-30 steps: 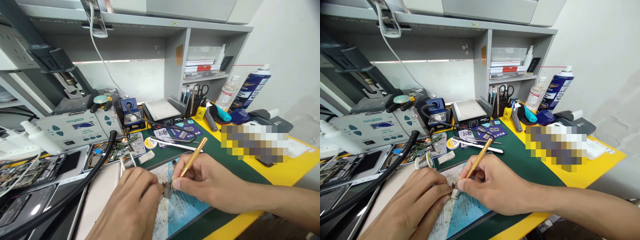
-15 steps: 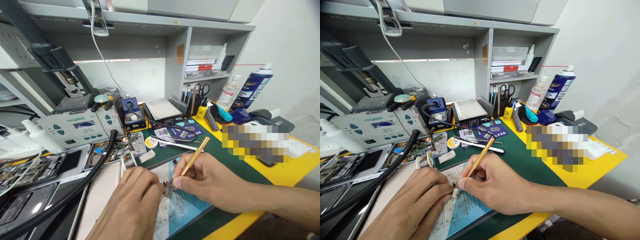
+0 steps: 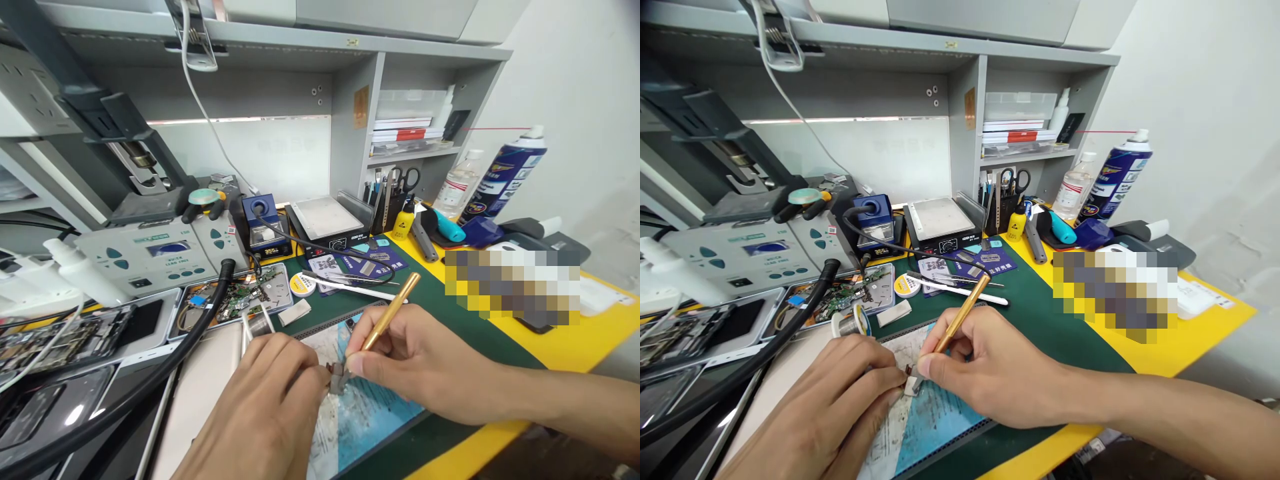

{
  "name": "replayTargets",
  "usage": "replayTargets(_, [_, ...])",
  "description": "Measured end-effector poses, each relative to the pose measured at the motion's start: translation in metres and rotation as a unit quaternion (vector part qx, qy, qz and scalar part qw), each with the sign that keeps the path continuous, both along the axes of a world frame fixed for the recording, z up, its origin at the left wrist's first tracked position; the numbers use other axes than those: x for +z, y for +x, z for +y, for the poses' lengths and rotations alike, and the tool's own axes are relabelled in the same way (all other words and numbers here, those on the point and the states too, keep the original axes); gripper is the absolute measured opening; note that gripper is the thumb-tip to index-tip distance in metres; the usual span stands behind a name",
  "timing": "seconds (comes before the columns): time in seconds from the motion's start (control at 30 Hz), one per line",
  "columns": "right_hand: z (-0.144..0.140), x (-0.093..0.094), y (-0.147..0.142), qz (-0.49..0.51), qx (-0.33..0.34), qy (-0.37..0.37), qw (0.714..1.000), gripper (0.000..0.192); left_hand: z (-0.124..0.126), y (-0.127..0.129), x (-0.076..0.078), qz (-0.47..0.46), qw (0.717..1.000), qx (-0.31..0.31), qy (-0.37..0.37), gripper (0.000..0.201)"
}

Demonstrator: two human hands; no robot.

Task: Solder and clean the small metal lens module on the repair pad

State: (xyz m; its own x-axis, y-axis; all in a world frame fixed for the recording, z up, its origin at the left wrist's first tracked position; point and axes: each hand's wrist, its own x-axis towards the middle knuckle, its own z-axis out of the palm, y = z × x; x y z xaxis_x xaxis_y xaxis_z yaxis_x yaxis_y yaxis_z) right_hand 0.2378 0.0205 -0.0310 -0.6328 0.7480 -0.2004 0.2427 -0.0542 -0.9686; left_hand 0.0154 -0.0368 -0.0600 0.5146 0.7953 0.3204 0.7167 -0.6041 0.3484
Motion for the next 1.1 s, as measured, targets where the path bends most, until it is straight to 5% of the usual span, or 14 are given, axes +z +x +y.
replayTargets(0.9, [0.001,-0.001,0.001,0.008,0.005,-0.004,1.0,0.027,0.003,0.001,-0.004,0.004,1.0,-0.002,0.005,0.017])
replayTargets(1.1, [0.003,-0.001,0.0,0.005,0.014,-0.009,1.0,0.027,0.006,0.001,-0.012,-0.024,0.998,-0.014,0.057,0.017])
